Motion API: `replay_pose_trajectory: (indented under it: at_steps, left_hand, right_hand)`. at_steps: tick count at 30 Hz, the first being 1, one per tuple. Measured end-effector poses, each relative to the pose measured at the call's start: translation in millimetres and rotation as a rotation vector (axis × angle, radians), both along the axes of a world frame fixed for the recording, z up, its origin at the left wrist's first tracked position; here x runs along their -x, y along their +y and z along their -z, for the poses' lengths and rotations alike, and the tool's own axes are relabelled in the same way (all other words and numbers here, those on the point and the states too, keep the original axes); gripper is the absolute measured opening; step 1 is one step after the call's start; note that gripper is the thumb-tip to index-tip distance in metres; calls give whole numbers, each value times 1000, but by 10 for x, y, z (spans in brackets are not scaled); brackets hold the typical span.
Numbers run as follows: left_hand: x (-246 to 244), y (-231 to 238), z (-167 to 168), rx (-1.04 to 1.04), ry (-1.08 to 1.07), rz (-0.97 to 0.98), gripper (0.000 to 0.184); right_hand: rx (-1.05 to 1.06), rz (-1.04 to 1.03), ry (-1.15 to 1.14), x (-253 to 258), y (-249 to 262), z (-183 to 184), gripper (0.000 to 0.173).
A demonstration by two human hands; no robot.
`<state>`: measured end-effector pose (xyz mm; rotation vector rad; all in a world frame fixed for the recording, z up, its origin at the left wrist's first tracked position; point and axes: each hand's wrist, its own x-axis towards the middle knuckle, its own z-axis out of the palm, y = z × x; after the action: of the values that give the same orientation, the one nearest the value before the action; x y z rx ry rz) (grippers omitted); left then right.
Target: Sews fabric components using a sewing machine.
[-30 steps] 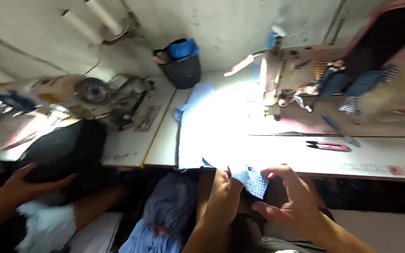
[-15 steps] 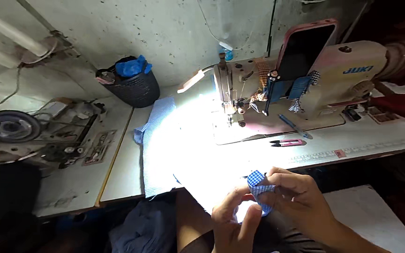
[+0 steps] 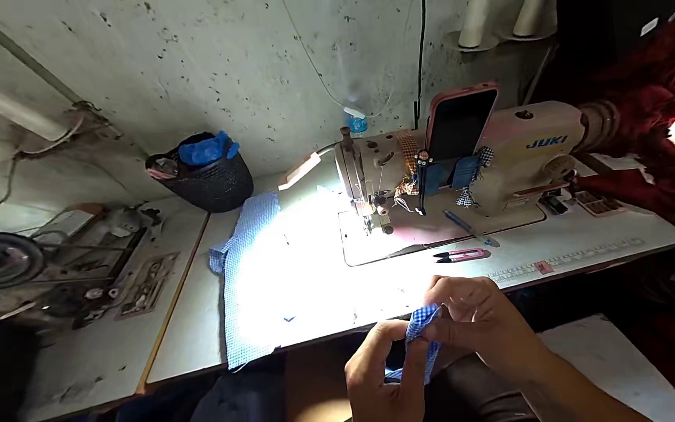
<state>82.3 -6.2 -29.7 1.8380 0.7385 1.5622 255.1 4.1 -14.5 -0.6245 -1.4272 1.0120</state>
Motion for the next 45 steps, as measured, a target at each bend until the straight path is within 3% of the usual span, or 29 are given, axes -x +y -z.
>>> replay_pose_trajectory:
  at_steps: [7,14,24,28,31,34,36,38,40,41,43,45]
  left_hand:
    - [50,59,33,49,-124,-19,12]
    - [295,124,-32,-59,1,-117,8]
    - [515,203,85,101,-42,-41,10]
    - [513,255,306,292,-130,105,19]
    - [558,246,545,559,-205,240,7]
    - [636,231,704,709,-277,317,9]
    - [660,224,670,731,-169,242,10]
    - [662,239,620,651,169,-6,16]
    - [607,293,628,351,605,-433,30]
    - [577,372,638,165,720,-572,33]
    - [543,616,638,-65,805,-580,31]
    - [554,924,685,-145,843,-368,30]
  right_hand:
    - [-13,-14,15,82,62,-73,13]
    - [-18,19,-22,246,116,-123,16]
    - [130,-20,9,456,241,-58,6]
    - [181,13,2,513,312,-27,6]
    - [235,96,-59,508,419,20,5]
    - [283,161,-160,500,571,189,8]
    - [306,221,-250,511,694,332,10]
    - [339,292,-372,510,861,457,14]
    - [350,350,-500,500,1061,557,20]
    - [333,370,-555,493,1160,606,22]
    - [284,406,-642,480,1346,713,24]
    - [291,422,-746,483,1470,755,24]
